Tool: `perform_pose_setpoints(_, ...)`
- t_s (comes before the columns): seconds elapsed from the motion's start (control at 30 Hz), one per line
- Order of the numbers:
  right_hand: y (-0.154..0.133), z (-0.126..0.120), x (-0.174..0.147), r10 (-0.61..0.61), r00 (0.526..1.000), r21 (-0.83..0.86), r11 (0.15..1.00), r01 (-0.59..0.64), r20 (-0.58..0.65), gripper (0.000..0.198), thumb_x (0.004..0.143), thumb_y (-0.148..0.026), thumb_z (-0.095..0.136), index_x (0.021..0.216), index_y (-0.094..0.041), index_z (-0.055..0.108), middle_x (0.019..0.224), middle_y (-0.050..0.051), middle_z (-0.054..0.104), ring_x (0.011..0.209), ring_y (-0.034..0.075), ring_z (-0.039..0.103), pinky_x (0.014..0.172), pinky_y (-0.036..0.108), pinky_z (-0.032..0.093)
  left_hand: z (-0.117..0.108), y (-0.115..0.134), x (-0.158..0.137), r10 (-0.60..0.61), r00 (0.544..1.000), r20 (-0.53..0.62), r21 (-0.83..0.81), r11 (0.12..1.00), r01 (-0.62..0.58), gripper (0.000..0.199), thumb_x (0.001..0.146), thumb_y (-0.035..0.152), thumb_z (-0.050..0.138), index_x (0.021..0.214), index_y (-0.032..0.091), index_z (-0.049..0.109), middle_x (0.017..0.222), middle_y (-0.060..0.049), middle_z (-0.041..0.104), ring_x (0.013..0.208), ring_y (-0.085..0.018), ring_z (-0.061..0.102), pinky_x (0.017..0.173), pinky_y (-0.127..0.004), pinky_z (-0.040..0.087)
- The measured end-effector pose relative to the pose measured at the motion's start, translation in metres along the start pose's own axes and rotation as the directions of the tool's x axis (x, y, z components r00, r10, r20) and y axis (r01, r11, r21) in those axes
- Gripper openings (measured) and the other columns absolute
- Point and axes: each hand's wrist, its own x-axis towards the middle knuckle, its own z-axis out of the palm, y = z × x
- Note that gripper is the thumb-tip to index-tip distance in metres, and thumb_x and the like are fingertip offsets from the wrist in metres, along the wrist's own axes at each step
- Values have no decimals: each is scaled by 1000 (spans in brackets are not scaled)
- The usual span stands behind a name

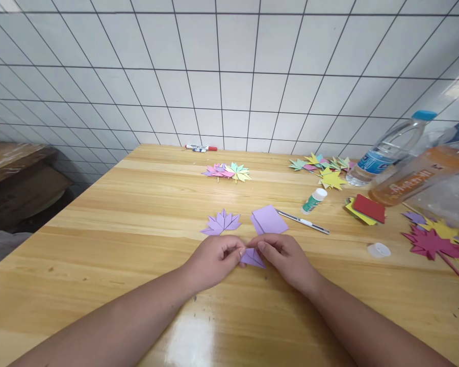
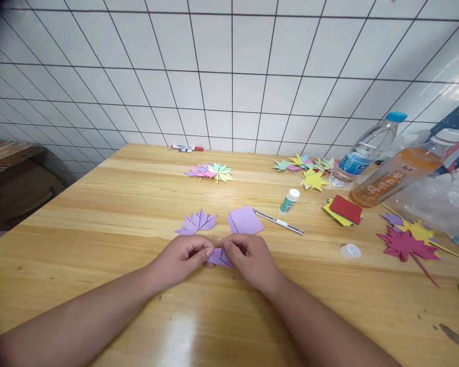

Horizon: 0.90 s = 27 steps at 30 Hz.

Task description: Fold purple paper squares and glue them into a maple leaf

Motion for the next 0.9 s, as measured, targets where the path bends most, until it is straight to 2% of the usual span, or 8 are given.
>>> perform_pose_setpoints(0.13,2,2,1,13,1000,-56,998,-12,20,25,80,-36,52,72,-16,64,58,-1,54,53,10,43,48,20,33,2,-1,-1,-6,1000,-4,37,999,7,24,84,27,43,69,18,60,65,2,65,59,-11,58,53,-19,37)
perform_pose_setpoints(0.43,4,4,1,13,1000,-87,996,-10,26,21,78,-34,55,71,-16,65,60,-1,56,55,10,44,50,20,33,4,-3,-3,10,1000,-28,120,993,-7,24,83,24,43,68,19,61,64,3,63,56,-10,52,52,-19,34)
perform_pose_setpoints(0.63,2,3,0,20,999,-83,996,-17,38,22,79,-34,54,71,-16,65,59,-1,55,55,10,44,51,20,34,4,-3,-4,4,1000,-18,117,993,-1,23,81,23,43,67,18,60,61,3,59,54,-9,47,50,-19,31)
perform_pose_setpoints(0.9,6,1,1,-38,997,-88,995,44,69,24,81,-32,50,68,-16,63,57,-2,52,55,10,44,51,21,32,6,-4,-3,45,999,6,121,992,-45,23,81,23,43,61,17,53,56,5,46,52,-7,38,49,-19,27)
